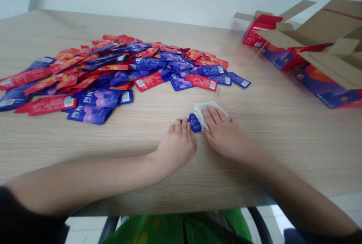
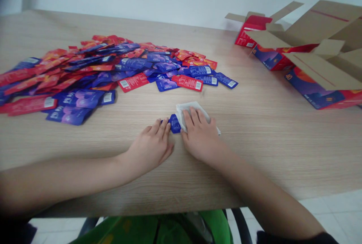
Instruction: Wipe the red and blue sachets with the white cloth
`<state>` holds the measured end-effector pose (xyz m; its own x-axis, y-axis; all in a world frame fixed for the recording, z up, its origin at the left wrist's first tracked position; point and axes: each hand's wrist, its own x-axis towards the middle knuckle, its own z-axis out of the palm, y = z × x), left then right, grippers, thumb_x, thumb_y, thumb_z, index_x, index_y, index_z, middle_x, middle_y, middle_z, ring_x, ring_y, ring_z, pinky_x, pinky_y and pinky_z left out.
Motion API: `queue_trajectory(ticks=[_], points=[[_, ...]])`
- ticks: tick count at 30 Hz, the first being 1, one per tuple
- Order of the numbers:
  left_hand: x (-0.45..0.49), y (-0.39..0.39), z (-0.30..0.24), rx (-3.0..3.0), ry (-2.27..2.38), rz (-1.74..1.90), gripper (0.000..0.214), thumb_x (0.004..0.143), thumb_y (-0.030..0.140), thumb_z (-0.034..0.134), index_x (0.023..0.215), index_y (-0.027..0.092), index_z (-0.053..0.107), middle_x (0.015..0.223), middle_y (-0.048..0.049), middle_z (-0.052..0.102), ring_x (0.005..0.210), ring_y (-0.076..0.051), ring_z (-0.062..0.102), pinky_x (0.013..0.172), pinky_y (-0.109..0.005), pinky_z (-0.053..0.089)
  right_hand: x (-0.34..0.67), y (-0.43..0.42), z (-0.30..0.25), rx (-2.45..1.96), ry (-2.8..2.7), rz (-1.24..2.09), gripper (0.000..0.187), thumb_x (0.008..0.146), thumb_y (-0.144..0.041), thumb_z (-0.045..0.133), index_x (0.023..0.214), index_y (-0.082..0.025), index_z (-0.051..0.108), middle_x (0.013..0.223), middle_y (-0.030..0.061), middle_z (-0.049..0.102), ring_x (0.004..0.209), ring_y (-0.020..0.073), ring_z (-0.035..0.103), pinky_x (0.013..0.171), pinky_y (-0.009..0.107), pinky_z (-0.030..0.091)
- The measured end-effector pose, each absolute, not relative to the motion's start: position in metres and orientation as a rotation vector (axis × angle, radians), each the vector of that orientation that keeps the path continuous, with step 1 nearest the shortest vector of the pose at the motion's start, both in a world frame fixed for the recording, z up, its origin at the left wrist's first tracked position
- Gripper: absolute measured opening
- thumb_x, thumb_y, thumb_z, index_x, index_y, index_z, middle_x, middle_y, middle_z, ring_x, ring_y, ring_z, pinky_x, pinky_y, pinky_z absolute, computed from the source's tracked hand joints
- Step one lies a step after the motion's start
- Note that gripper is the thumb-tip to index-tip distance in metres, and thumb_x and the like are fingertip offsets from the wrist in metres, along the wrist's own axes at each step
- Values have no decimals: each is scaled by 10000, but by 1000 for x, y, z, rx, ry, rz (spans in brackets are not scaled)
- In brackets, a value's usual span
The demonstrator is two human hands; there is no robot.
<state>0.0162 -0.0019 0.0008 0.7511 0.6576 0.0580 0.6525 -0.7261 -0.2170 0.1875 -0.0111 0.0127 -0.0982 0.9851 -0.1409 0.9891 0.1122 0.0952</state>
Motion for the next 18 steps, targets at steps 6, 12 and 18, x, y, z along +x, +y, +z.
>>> queue_trajectory(ticks=[6,12,18], points=[[17,-2,1,-2719,-1030,37,513,931,279,460,1286,-81,552,1340,-304,528,1204,-395,570,880,-441,512,184,-6,10,2041,2207,-30,623,965,-407,266,1508,-102,289,1581,173,270,1410,354,281,1035,619,313],[15,0,5,-2781,-1006,97,443,934,268,449,1188,-40,641,1264,-301,596,1214,-409,559,913,-455,498,162,-8,2,1871,2530,26,569,962,-353,281,1486,-136,335,1575,139,302,1392,327,287,1044,592,272],[16,0,4,-2743,-997,58,473,929,279,458,1226,-55,612,1303,-299,569,1204,-403,567,901,-443,507,171,-12,5,1912,2476,30,559,966,-350,287,1488,-155,339,1573,121,316,1402,310,294,1051,575,282]])
